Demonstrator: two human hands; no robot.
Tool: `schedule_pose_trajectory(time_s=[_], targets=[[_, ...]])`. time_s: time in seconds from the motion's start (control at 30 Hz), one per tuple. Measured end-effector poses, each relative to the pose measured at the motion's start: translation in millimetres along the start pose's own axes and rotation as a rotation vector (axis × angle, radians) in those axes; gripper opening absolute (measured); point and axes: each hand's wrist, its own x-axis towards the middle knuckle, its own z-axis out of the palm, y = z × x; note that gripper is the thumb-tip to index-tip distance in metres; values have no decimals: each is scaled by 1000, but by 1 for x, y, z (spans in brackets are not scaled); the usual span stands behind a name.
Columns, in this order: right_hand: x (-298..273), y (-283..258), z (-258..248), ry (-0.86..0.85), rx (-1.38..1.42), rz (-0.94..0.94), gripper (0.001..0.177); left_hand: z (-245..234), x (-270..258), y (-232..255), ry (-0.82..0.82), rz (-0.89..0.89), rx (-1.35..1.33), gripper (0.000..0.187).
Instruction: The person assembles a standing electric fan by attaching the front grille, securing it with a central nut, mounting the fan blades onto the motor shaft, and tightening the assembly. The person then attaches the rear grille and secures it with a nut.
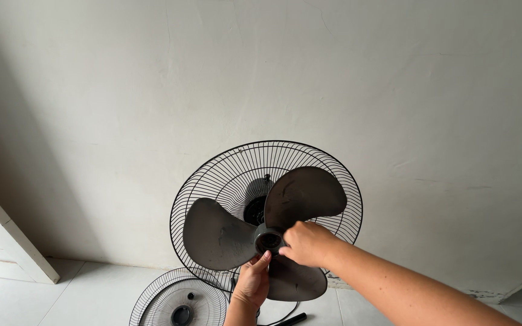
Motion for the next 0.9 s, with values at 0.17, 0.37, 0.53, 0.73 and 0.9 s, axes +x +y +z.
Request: schedule_pose_trajectory(time_s=[0.17, 0.37, 0.53, 0.73, 0.9], targets=[[6, 17, 26, -18, 321, 195, 59, 1, -1, -3, -17, 19, -38, 39], [30, 38, 70, -65, 1146, 246, 57, 6, 1, -5, -26, 34, -65, 43], [46, 49, 101, -7, 1355, 284, 49, 7, -3, 12, 40, -26, 126, 51], [56, 61, 108, 20, 1357, 268, 47, 12, -24, 41, 125, -223, 961, 58], [61, 63, 111, 35, 1337, 232, 49, 41, -50, 85, 162, -148, 1680, 41]])
